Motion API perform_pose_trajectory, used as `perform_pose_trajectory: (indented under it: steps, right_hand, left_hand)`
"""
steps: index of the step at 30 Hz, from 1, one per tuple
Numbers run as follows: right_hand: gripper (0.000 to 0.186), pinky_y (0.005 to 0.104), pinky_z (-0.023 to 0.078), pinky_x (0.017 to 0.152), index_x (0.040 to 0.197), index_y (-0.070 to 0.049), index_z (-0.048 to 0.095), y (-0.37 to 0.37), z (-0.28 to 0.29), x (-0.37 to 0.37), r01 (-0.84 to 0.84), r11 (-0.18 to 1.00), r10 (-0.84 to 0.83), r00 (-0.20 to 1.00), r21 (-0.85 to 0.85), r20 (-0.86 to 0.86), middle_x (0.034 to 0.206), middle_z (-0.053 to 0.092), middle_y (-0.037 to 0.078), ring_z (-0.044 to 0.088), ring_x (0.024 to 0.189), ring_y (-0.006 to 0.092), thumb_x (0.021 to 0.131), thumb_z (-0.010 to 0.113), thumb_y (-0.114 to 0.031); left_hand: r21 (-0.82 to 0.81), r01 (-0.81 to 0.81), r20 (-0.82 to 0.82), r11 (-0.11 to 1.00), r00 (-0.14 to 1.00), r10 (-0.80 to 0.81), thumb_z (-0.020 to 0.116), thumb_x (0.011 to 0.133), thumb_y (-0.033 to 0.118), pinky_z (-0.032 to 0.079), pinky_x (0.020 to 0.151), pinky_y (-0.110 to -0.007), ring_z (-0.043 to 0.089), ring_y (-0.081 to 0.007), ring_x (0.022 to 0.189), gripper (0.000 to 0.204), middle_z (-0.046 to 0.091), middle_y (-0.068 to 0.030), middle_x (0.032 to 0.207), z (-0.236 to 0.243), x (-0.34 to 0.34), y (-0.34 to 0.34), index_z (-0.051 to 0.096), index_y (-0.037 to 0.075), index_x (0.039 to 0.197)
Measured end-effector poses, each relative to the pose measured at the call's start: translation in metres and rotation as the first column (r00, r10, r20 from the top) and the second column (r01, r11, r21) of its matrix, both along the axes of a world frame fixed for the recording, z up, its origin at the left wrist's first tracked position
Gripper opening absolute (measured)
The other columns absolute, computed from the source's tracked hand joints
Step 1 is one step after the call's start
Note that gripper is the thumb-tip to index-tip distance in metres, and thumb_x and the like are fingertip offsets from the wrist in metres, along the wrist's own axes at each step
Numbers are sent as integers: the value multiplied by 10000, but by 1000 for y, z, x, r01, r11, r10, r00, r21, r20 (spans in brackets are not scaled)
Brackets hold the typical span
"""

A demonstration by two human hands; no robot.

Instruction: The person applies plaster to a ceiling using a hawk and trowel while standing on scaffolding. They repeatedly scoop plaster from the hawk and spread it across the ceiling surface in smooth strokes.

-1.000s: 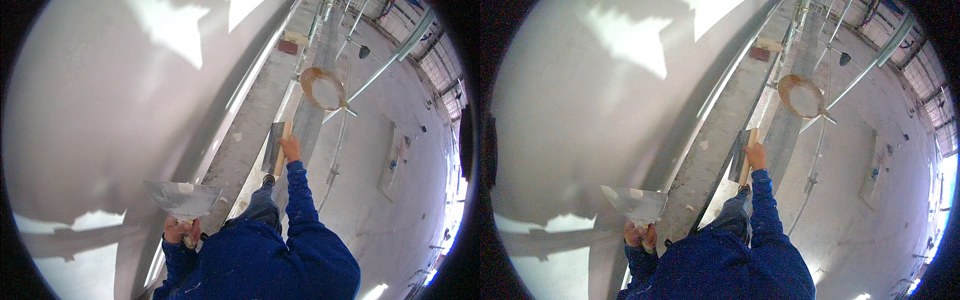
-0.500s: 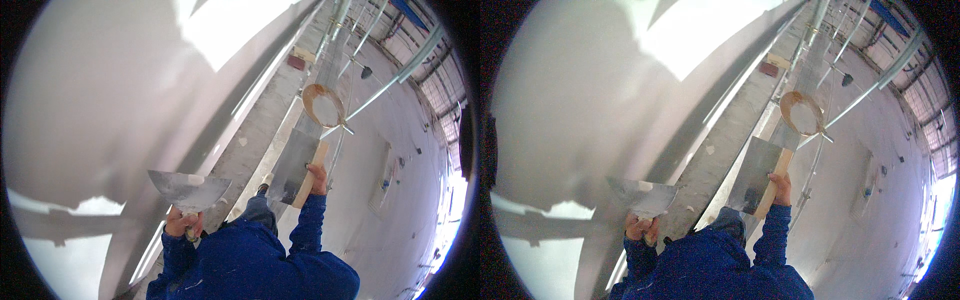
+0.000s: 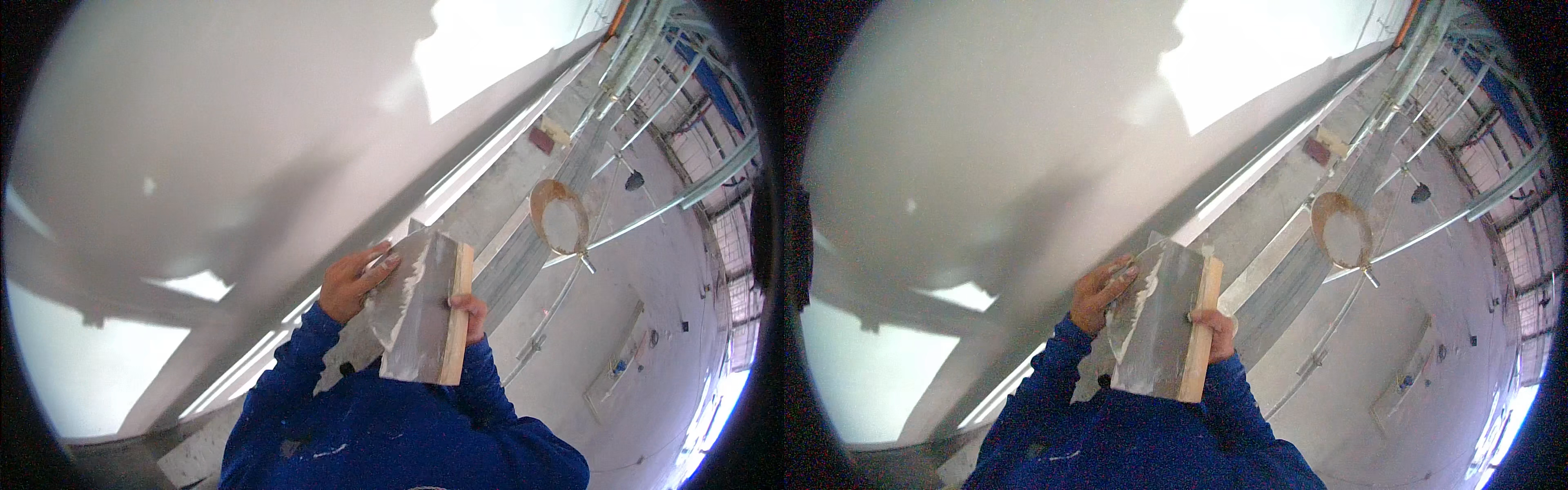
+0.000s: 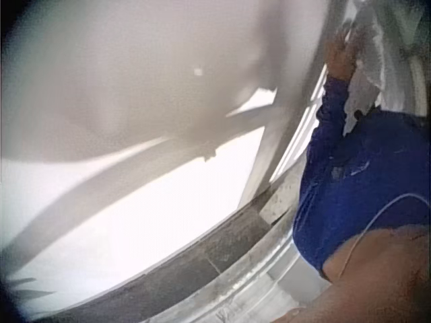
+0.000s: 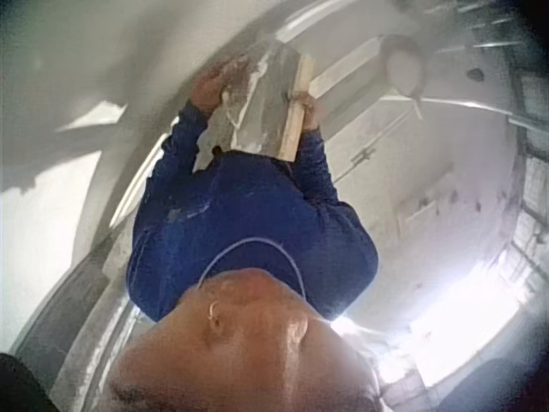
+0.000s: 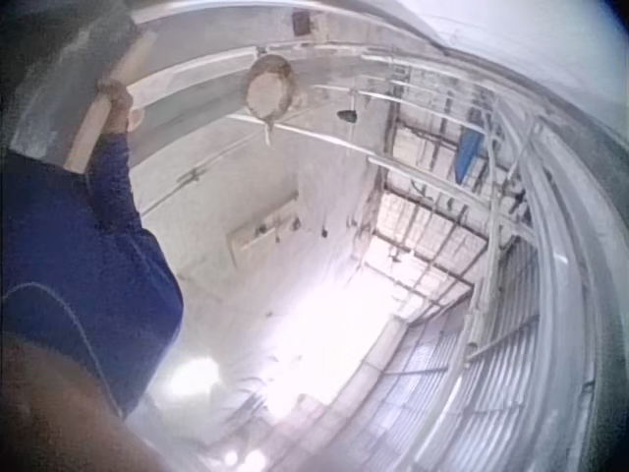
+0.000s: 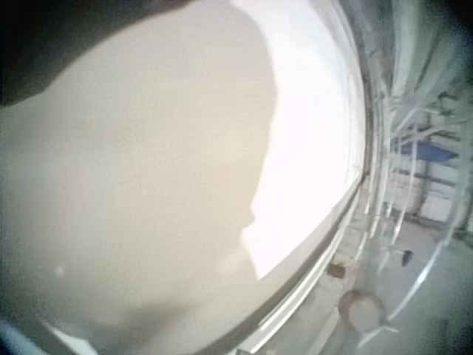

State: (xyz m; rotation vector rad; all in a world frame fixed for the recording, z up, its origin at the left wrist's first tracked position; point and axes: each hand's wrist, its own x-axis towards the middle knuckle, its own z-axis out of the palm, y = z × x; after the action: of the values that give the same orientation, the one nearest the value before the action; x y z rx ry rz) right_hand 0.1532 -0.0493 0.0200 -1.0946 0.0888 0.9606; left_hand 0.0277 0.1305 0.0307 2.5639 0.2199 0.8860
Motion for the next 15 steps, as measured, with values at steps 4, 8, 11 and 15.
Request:
perform_pose_trajectory:
  steps: [4,8,11,15]
  right_hand:
    - [363,332,442,737,799,4,565,-3,-7,27,81,992,-89,993,99,75,735,555,121,535,738,252,541,569,-250]
    - [180,335,458,690,772,-29,565,-1,-7,114,222,915,-284,947,337,148,726,553,100,541,744,229,603,551,-88]
    - [238,304,451,653,926,-43,514,39,12,194,225,917,-365,809,330,461,850,537,43,539,758,172,707,600,-75]
    - [222,281,409,681,850,-7,540,103,21,275,330,895,-442,554,302,705,838,514,38,488,778,139,670,620,-109]
  left_hand:
    - [4,-65,-74,998,995,66,594,694,32,473,751,-343,552,-257,950,493,519,-76,1144,-18,-15,12,509,223,1140]
    - [-178,-190,-125,966,978,169,588,675,19,468,782,-357,528,-272,989,537,501,-75,1165,-59,-33,8,476,203,1167]
    - [-236,-301,-134,924,952,276,563,685,9,455,810,-363,520,-282,1000,527,499,-74,1164,-66,-43,-1,465,173,1176]
    - [-325,-251,-56,912,967,247,519,720,-9,431,841,-361,511,-292,1008,463,505,-91,1151,-82,-45,-5,473,121,1162]
